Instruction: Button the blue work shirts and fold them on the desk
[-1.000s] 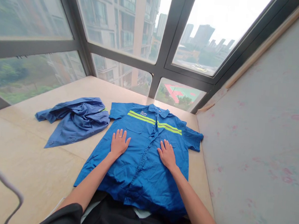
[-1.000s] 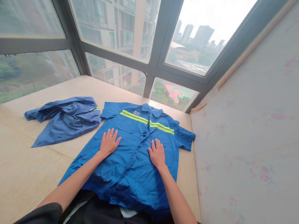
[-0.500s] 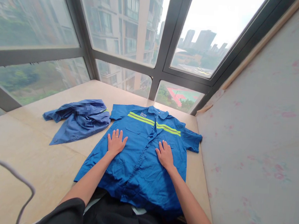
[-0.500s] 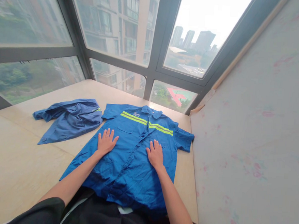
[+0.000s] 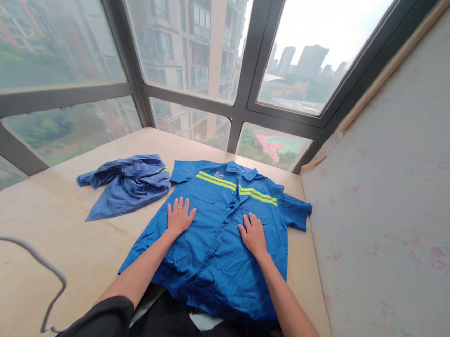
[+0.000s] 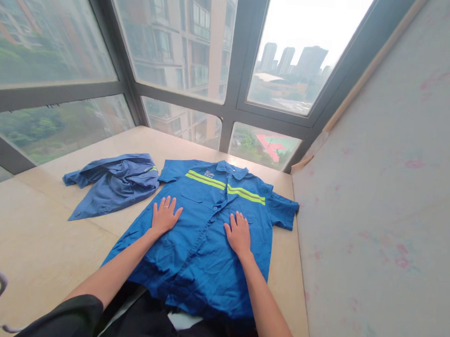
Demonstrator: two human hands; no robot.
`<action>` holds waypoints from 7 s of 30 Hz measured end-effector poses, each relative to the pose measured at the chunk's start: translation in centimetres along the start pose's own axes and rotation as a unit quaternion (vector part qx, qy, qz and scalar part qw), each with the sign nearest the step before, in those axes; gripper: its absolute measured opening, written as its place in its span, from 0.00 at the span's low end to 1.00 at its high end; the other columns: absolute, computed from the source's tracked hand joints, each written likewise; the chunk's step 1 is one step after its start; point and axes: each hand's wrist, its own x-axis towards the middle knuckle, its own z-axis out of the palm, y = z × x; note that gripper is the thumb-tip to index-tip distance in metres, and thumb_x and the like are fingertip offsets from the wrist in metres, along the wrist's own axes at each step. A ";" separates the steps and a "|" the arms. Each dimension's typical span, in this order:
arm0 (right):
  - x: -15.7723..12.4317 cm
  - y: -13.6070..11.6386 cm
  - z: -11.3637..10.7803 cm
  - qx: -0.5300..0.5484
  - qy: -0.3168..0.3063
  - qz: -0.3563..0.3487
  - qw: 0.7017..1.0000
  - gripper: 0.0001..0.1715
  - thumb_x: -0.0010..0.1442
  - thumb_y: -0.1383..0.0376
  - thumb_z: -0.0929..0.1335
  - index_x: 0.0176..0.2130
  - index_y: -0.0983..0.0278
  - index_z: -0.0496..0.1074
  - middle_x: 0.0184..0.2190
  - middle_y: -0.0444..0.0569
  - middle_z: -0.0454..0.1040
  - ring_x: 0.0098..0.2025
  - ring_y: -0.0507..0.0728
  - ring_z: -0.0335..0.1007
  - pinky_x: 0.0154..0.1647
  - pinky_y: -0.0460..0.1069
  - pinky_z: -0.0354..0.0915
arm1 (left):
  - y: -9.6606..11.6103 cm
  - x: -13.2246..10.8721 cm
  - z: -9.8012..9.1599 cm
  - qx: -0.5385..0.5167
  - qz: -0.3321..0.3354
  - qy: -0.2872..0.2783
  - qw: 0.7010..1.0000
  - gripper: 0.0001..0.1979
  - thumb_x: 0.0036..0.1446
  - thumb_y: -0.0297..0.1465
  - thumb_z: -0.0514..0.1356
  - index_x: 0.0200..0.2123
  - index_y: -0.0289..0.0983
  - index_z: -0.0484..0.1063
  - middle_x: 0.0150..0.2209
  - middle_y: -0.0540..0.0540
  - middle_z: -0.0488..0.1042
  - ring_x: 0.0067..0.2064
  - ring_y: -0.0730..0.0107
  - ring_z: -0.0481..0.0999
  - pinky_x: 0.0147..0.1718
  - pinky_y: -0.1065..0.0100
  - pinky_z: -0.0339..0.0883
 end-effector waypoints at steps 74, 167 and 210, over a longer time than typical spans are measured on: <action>17.8 1.3 -2.5 0.015 -0.204 -0.157 0.966 0.39 0.56 0.72 0.65 0.66 0.56 0.60 0.55 0.49 0.74 0.50 0.62 0.74 0.48 0.50 0.67 | 15.4 11.1 0.5 -0.377 0.123 -0.162 0.903 0.20 0.58 0.23 0.52 0.52 0.34 0.73 0.49 0.37 0.77 0.51 0.58 0.76 0.52 0.61 0.67; 17.9 4.0 2.5 0.334 -0.006 -0.135 0.933 0.17 0.63 0.72 0.64 0.39 0.58 0.81 0.33 0.47 0.79 0.34 0.54 0.75 0.37 0.47 0.69 | 17.7 11.0 1.1 -0.470 -0.060 -0.122 0.872 0.07 0.56 0.21 0.55 0.34 0.39 0.68 0.34 0.46 0.78 0.38 0.65 0.78 0.39 0.68 0.66; 15.8 1.4 -0.4 0.096 -0.013 -0.083 0.992 0.09 0.65 0.64 0.68 0.36 0.60 0.79 0.34 0.48 0.77 0.39 0.56 0.71 0.40 0.50 0.58 | 16.8 12.7 2.1 -0.547 -0.071 -0.157 0.819 0.14 0.42 0.17 0.57 0.21 0.40 0.56 0.26 0.52 0.74 0.38 0.67 0.79 0.35 0.71 0.65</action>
